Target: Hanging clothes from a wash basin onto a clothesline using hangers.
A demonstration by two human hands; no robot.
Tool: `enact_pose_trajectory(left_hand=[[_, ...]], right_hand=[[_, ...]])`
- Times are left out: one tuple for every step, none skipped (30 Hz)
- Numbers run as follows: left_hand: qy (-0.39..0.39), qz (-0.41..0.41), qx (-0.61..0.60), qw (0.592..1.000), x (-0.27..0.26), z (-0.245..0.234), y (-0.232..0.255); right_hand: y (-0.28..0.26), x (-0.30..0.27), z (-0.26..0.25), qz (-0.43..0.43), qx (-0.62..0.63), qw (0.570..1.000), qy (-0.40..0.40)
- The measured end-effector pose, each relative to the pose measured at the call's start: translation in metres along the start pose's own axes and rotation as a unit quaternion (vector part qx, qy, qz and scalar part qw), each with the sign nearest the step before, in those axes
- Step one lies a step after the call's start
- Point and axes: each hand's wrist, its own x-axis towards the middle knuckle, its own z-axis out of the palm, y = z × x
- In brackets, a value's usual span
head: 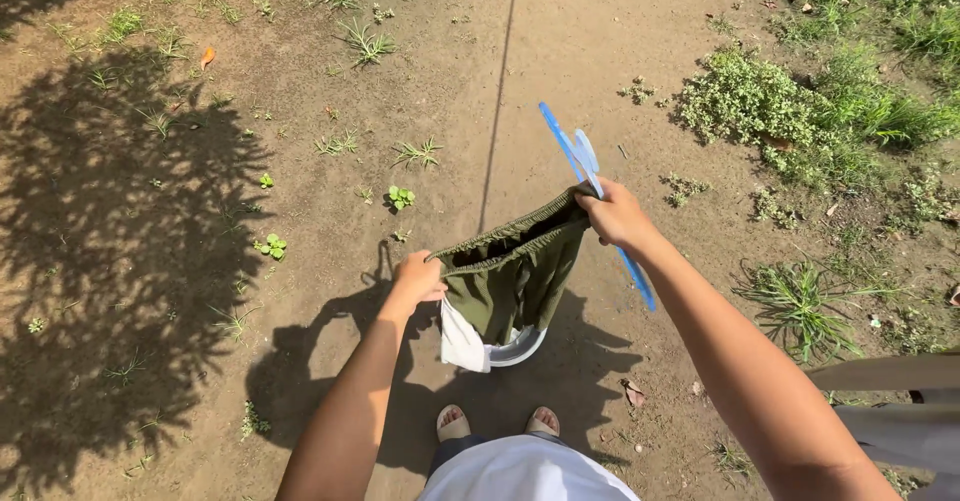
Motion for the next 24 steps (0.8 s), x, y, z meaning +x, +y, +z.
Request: enact_pose_trajectory(left_hand=[[0.000,0.001,0.000,1.000,0.004,-0.004,0.005],[-0.006,0.045,-0.082,0.996,0.007,-0.008,0.011],[-0.013,0.087,-0.164,0.982,0.010,-0.012,0.015],[-0.013,0.087,-0.164,0.983,0.003,-0.011,0.027],[-0.022,0.117,-0.203,0.972,-0.003,-0.010,0.039],[-0.031,0.148,-0.242,0.959,-0.010,-0.009,0.051],[-0.030,0.148,-0.243,0.958,-0.013,-0.009,0.059],[-0.049,0.140,-0.244,0.958,-0.016,-0.009,0.067],[-0.068,0.132,-0.245,0.958,-0.019,-0.008,0.075],[-0.068,0.132,-0.246,0.958,-0.021,-0.008,0.078],[-0.077,0.181,-0.142,0.970,-0.022,-0.008,0.080],[-0.084,0.228,-0.036,0.969,-0.024,-0.007,0.082],[-0.083,0.230,-0.038,0.969,-0.023,-0.010,0.083],[-0.041,0.225,0.058,0.972,-0.021,-0.013,0.084],[0.002,0.218,0.154,0.964,-0.019,-0.017,0.087],[0.005,0.221,0.153,0.963,-0.031,-0.027,0.096],[0.001,0.199,0.248,0.948,-0.043,-0.035,0.101],[-0.003,0.174,0.341,0.924,-0.055,-0.044,0.106],[-0.003,0.173,0.340,0.924,-0.050,-0.058,0.111],[0.005,0.150,0.382,0.912,-0.046,-0.073,0.114],[0.014,0.128,0.424,0.896,-0.041,-0.087,0.119],[0.013,0.128,0.425,0.896,-0.044,-0.091,0.128],[0.029,0.121,0.378,0.918,-0.046,-0.094,0.138],[0.044,0.113,0.329,0.937,-0.049,-0.098,0.148]], right_hand=[[0.011,0.006,-0.004,-0.001,0.001,1.000,0.000],[0.023,0.012,-0.008,-0.006,-0.068,0.998,-0.018],[0.035,0.018,-0.011,-0.011,-0.135,0.990,-0.037],[0.043,0.020,-0.009,-0.010,-0.135,0.990,-0.037],[0.051,0.022,-0.009,-0.049,-0.192,0.980,-0.022],[0.058,0.024,-0.008,-0.087,-0.248,0.965,-0.006],[0.063,0.025,-0.005,-0.088,-0.249,0.965,-0.007],[0.067,0.026,-0.002,-0.076,-0.281,0.956,-0.040],[0.071,0.027,0.000,-0.064,-0.313,0.945,-0.072],[0.073,0.026,0.003,-0.065,-0.313,0.945,-0.072],[0.075,0.024,0.005,-0.047,-0.333,0.937,-0.092],[0.077,0.022,0.006,-0.028,-0.353,0.928,-0.111],[0.076,0.019,0.007,-0.030,-0.355,0.928,-0.110],[0.076,0.016,0.007,-0.029,-0.381,0.915,-0.134],[0.074,0.014,0.007,-0.028,-0.405,0.901,-0.156],[0.078,0.022,0.004,-0.031,-0.405,0.901,-0.154],[0.085,0.027,0.000,0.028,-0.386,0.911,-0.139],[0.092,0.033,-0.003,0.087,-0.365,0.918,-0.125],[0.086,0.032,-0.016,0.088,-0.366,0.918,-0.126],[0.081,0.031,-0.028,0.106,-0.311,0.941,-0.079],[0.075,0.030,-0.041,0.125,-0.252,0.959,-0.031],[0.078,0.036,-0.050,0.125,-0.252,0.959,-0.031],[0.079,0.043,-0.061,0.113,-0.234,0.966,-0.016],[0.080,0.049,-0.071,0.100,-0.216,0.971,0.000]])
